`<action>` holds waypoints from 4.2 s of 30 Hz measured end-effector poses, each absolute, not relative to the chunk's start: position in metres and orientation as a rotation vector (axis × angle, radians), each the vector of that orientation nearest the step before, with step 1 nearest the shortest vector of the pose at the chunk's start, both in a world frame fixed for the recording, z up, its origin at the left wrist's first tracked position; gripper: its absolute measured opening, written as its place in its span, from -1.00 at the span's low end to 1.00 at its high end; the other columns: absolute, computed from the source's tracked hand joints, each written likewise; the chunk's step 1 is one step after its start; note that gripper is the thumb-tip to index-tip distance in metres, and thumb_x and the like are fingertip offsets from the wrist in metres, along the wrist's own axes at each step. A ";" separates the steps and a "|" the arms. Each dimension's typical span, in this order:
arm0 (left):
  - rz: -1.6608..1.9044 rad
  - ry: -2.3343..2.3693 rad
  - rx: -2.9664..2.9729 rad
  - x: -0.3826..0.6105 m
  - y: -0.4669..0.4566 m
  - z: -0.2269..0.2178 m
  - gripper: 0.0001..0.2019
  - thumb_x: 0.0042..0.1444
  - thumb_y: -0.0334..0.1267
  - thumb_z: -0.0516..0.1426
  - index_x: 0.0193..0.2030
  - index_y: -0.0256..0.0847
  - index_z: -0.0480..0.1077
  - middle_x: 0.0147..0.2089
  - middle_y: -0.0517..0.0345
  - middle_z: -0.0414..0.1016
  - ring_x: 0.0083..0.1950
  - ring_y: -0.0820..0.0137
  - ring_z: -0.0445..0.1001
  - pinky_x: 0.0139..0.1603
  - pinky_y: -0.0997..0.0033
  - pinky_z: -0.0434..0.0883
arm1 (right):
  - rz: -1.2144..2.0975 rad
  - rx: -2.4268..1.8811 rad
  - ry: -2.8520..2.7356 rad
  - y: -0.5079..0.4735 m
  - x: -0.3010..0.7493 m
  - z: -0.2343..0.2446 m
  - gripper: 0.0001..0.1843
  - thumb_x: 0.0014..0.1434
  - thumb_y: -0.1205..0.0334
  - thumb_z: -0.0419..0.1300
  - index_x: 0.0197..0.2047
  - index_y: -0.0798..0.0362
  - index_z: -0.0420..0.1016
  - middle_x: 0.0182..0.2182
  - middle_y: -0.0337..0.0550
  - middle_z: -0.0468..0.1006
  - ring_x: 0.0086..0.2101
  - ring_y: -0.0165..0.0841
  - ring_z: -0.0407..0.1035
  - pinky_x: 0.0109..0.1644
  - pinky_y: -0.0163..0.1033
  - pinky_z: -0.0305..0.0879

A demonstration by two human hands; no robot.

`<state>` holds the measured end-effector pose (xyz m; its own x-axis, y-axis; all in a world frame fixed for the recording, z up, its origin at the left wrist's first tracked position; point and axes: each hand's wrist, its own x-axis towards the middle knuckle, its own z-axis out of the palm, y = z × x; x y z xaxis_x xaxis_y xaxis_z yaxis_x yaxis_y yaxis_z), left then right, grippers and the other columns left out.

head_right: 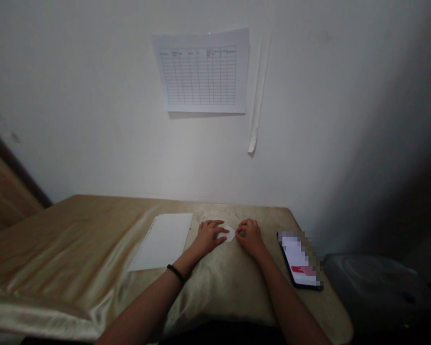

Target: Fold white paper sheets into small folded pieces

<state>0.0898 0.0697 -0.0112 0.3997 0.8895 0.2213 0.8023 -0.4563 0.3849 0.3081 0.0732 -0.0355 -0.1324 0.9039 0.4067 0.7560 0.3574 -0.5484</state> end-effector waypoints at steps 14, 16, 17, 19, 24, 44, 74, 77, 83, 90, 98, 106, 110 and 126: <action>0.597 1.520 2.452 0.089 0.075 -0.019 -0.71 0.16 -0.05 0.27 0.04 0.25 0.55 0.33 0.25 0.35 0.33 0.08 0.22 0.39 -0.19 0.03 | 0.403 -1.386 -2.029 0.070 0.304 -0.035 -0.96 0.03 0.29 0.33 -0.40 -0.02 0.64 -0.21 -0.09 0.47 -0.03 -0.18 0.25 0.17 -0.09 0.20; 0.600 1.525 2.444 0.089 0.075 -0.020 -0.71 0.16 -0.05 0.27 0.04 0.26 0.55 0.34 0.25 0.35 0.34 0.07 0.21 0.39 -0.20 0.02 | 0.420 -1.373 -2.033 0.069 0.304 -0.034 -0.96 0.05 0.29 0.33 -0.41 -0.02 0.63 -0.21 -0.09 0.47 -0.03 -0.19 0.25 0.17 -0.10 0.20; 0.601 1.527 2.441 0.089 0.074 -0.020 -0.71 0.16 -0.05 0.27 0.04 0.26 0.55 0.34 0.26 0.35 0.34 0.07 0.20 0.39 -0.20 0.02 | 0.424 -1.365 -2.035 0.068 0.304 -0.034 -0.96 0.05 0.29 0.33 -0.41 -0.02 0.63 -0.21 -0.10 0.47 -0.03 -0.19 0.26 0.16 -0.10 0.20; 0.604 1.527 2.439 0.089 0.074 -0.019 -0.72 0.16 -0.05 0.27 0.03 0.27 0.55 0.33 0.26 0.35 0.34 0.07 0.20 0.39 -0.21 0.01 | 0.437 -1.347 -2.046 0.067 0.305 -0.034 -0.96 0.06 0.28 0.33 -0.41 -0.02 0.63 -0.21 -0.10 0.47 -0.03 -0.20 0.26 0.15 -0.11 0.21; 0.609 1.531 2.436 0.090 0.073 -0.019 -0.72 0.16 -0.05 0.27 0.03 0.27 0.55 0.33 0.24 0.35 0.34 0.07 0.21 0.39 -0.25 0.00 | 0.466 -1.327 -2.060 0.065 0.306 -0.035 -0.97 0.06 0.26 0.33 -0.39 -0.03 0.63 -0.20 -0.11 0.47 -0.02 -0.20 0.27 0.17 -0.09 0.20; 0.631 1.526 2.410 0.092 0.072 -0.014 -0.44 0.11 -0.07 0.29 0.27 0.16 0.35 0.31 0.10 0.36 0.33 0.07 0.23 0.38 -0.23 0.03 | 0.299 -1.404 -1.941 0.072 0.321 -0.035 -0.96 0.01 0.28 0.39 -0.45 -0.05 0.65 -0.20 -0.07 0.51 0.01 -0.16 0.27 0.21 -0.03 0.21; 0.602 1.625 2.340 0.099 0.065 -0.009 -0.70 0.07 0.03 0.32 -0.09 0.03 0.57 0.30 0.15 0.39 0.32 0.05 0.24 0.37 -0.26 0.01 | 0.406 -1.442 -1.912 0.071 0.323 -0.031 -0.95 -0.02 0.20 0.37 -0.42 -0.05 0.68 -0.15 -0.07 0.54 0.04 -0.16 0.29 0.19 -0.07 0.22; 0.612 1.625 2.338 0.099 0.066 -0.010 -0.71 0.06 0.02 0.32 -0.09 0.03 0.57 0.29 0.16 0.40 0.31 0.05 0.25 0.38 -0.27 0.00 | 0.378 -1.480 -1.898 0.073 0.321 -0.031 -0.93 0.01 0.17 0.38 -0.41 -0.05 0.68 -0.16 -0.06 0.55 0.03 -0.17 0.31 0.17 -0.09 0.23; 0.613 1.619 2.357 0.099 0.066 -0.011 -0.71 0.07 0.03 0.32 -0.09 0.03 0.56 0.30 0.16 0.39 0.32 0.06 0.24 0.37 -0.23 0.01 | 0.287 -1.565 -1.882 0.076 0.316 -0.029 -0.91 0.06 0.13 0.37 -0.33 -0.11 0.71 -0.17 -0.06 0.54 -0.01 -0.15 0.32 0.15 -0.10 0.23; 0.612 1.636 2.360 0.100 0.066 -0.011 -0.72 0.08 0.02 0.31 -0.09 0.02 0.55 0.30 0.18 0.39 0.32 0.07 0.24 0.38 -0.22 0.00 | 0.152 -1.581 -1.897 0.077 0.310 -0.028 -0.89 0.09 0.10 0.35 -0.32 -0.12 0.71 -0.17 -0.04 0.52 -0.04 -0.14 0.30 0.11 -0.09 0.23; 0.633 1.641 2.356 0.101 0.067 -0.011 -0.72 0.06 0.00 0.33 -0.12 0.00 0.56 0.28 0.17 0.42 0.31 0.05 0.26 0.37 -0.24 0.02 | 0.055 -1.649 -1.900 0.076 0.298 -0.026 -0.84 0.16 0.14 0.31 -0.18 -0.23 0.70 -0.10 -0.02 0.46 0.00 -0.09 0.26 0.14 0.00 0.17; 0.620 1.644 2.369 0.097 0.067 -0.012 -0.70 0.13 0.00 0.27 0.00 0.07 0.55 0.29 0.12 0.39 0.33 0.09 0.25 0.38 -0.14 0.04 | 0.126 -1.607 -1.892 0.076 0.300 -0.032 -0.76 0.21 0.19 0.24 -0.09 -0.21 0.68 -0.07 -0.04 0.44 0.00 -0.14 0.26 0.15 -0.03 0.19; 0.600 1.638 2.382 0.095 0.066 -0.009 -0.69 0.19 -0.06 0.22 0.08 0.16 0.53 0.29 0.11 0.36 0.33 0.12 0.25 0.39 -0.08 0.06 | 0.138 -1.577 -1.917 0.074 0.304 -0.033 -0.72 0.16 0.20 0.27 -0.06 -0.23 0.66 -0.03 -0.05 0.44 0.05 -0.11 0.24 0.19 0.00 0.17; 0.682 1.728 2.347 0.092 0.065 -0.003 -0.79 0.20 -0.11 0.20 -0.08 0.03 0.62 0.30 0.07 0.36 0.30 0.09 0.26 0.35 -0.03 0.14 | 0.200 -1.469 -2.008 0.063 0.302 -0.018 -0.86 -0.03 0.10 0.45 -0.50 -0.08 0.62 -0.14 -0.11 0.51 0.01 -0.13 0.26 0.18 0.00 0.14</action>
<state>0.0924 0.0653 -0.0034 0.2337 0.9340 0.2703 0.8668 -0.3261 0.3773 0.3024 0.0625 -0.0176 -0.1753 0.8998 0.3995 0.8035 0.3652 -0.4701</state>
